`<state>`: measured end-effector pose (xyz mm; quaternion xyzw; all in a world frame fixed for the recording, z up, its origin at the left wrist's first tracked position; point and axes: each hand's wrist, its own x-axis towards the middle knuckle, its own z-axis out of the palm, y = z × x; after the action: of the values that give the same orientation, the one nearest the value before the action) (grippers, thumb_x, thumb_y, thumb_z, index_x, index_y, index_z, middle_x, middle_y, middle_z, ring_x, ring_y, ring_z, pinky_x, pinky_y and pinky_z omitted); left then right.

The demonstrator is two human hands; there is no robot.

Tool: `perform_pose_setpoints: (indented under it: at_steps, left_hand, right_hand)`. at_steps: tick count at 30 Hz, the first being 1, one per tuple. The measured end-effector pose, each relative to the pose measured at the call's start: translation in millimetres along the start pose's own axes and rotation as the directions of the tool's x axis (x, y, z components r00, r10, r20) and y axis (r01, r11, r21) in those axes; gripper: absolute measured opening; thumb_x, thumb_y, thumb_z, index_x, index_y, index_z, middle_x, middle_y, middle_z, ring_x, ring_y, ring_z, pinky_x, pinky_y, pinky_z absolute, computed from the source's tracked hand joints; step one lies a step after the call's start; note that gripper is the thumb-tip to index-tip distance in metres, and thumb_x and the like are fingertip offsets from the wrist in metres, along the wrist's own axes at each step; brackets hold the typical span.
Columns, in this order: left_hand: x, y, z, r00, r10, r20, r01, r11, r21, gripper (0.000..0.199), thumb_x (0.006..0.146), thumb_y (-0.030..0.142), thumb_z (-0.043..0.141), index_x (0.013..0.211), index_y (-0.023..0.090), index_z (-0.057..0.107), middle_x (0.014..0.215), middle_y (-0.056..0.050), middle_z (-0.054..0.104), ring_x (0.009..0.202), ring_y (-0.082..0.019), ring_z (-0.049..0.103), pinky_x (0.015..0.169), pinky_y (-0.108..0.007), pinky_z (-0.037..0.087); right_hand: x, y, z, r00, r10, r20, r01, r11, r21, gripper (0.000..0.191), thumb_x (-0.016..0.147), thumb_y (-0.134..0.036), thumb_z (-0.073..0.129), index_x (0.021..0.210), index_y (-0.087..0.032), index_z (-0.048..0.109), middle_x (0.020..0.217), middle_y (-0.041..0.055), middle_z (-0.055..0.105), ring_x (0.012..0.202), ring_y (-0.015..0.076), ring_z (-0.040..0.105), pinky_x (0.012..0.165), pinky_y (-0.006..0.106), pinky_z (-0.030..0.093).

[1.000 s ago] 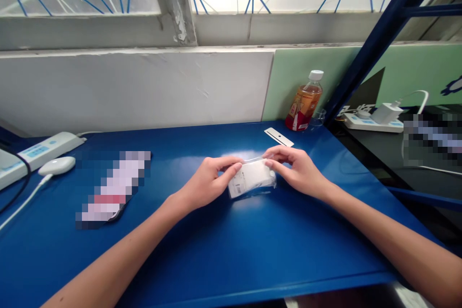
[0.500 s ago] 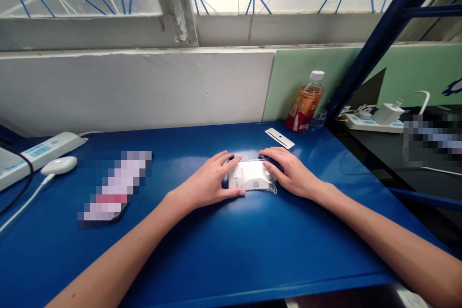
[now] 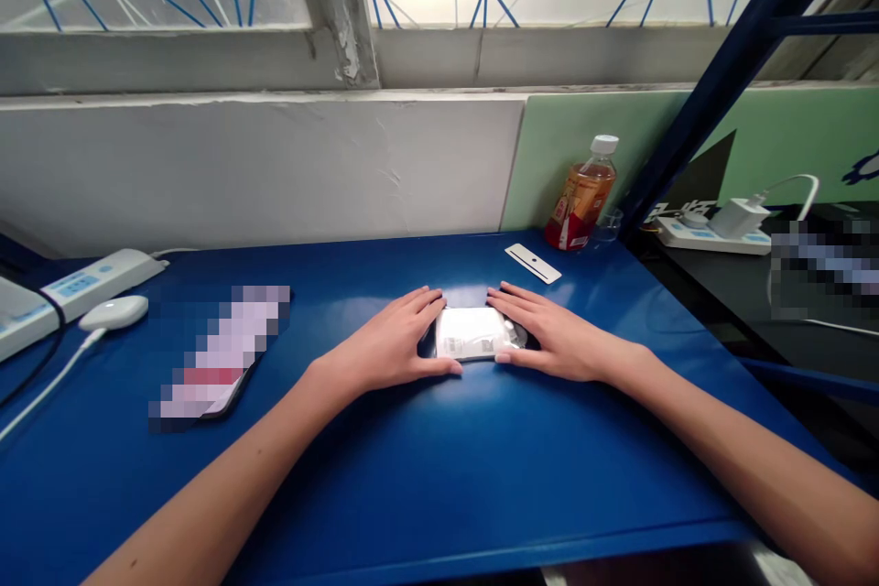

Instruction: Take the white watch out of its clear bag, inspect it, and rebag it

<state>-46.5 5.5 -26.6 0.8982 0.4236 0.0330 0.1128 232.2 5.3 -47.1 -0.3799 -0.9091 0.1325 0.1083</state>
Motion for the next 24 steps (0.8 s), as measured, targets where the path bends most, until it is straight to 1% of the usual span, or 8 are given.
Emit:
perform_pose_setpoints:
  at_steps: [3,7,11,15,18,24]
  left_hand:
    - [0.3,0.5,0.5,1.000,-0.004,-0.002,0.004,1.000,0.002,0.096,0.078,0.079,0.052,0.146,0.012,0.039,0.155,-0.018,0.035,0.143,-0.033,0.031,0.114,-0.043,0.030]
    - [0.8,1.3,-0.2,1.000,-0.004,-0.021,0.003,1.000,-0.015,0.095,0.077,0.077,0.055,0.145,0.013,0.042,0.153,-0.018,0.037,0.142,-0.034,0.033,0.113,-0.044,0.031]
    - [1.0,1.3,-0.2,1.000,0.002,-0.025,-0.002,1.000,-0.016,0.092,0.078,0.077,0.055,0.144,0.015,0.042,0.153,-0.017,0.039,0.142,-0.034,0.034,0.112,-0.043,0.031]
    - [1.0,0.9,0.3,1.000,0.004,-0.022,-0.004,1.000,0.000,0.094,0.078,0.077,0.054,0.144,0.012,0.041,0.153,-0.018,0.038,0.142,-0.034,0.033,0.113,-0.043,0.031]
    - [1.1,1.1,0.3,1.000,0.007,-0.026,-0.007,1.000,-0.001,0.093,0.078,0.077,0.055,0.144,0.012,0.042,0.152,-0.018,0.039,0.142,-0.034,0.034,0.113,-0.044,0.031]
    - [1.0,0.7,0.9,1.000,0.007,-0.023,-0.008,1.000,-0.007,0.094,0.078,0.077,0.055,0.144,0.011,0.042,0.153,-0.019,0.038,0.142,-0.034,0.033,0.113,-0.044,0.030]
  right_hand:
    - [-0.9,-0.8,0.0,1.000,0.009,0.000,-0.009,1.000,-0.007,0.081,0.090,-0.062,0.049,0.150,-0.009,0.035,0.153,0.0181,0.039,0.145,0.0340,0.028,0.117,0.051,0.030]
    - [-1.7,-2.0,0.3,0.999,0.035,0.011,-0.035,0.999,-0.026,0.084,0.091,-0.064,0.046,0.149,-0.004,0.034,0.154,0.0218,0.034,0.144,0.0351,0.029,0.116,0.052,0.030]
    - [-1.7,-2.1,0.7,0.999,0.033,-0.008,-0.033,0.999,-0.022,0.082,0.090,-0.064,0.047,0.149,-0.007,0.036,0.153,0.0212,0.035,0.144,0.0352,0.031,0.115,0.053,0.032]
    - [-1.4,-1.7,1.2,1.000,0.031,-0.001,-0.031,0.999,-0.034,0.083,0.091,-0.063,0.046,0.149,-0.005,0.036,0.154,0.0219,0.034,0.144,0.0345,0.029,0.116,0.052,0.031]
    - [-1.1,-2.4,1.1,1.000,0.029,-0.007,-0.030,0.999,-0.030,0.082,0.091,-0.063,0.047,0.148,-0.005,0.037,0.153,0.0220,0.035,0.144,0.0350,0.030,0.115,0.052,0.031]
    - [-1.1,-4.6,-0.8,0.997,0.069,0.031,-0.067,0.995,-0.074,0.090,0.090,-0.066,0.043,0.148,0.002,0.033,0.154,0.0252,0.030,0.145,0.0357,0.027,0.117,0.051,0.030]
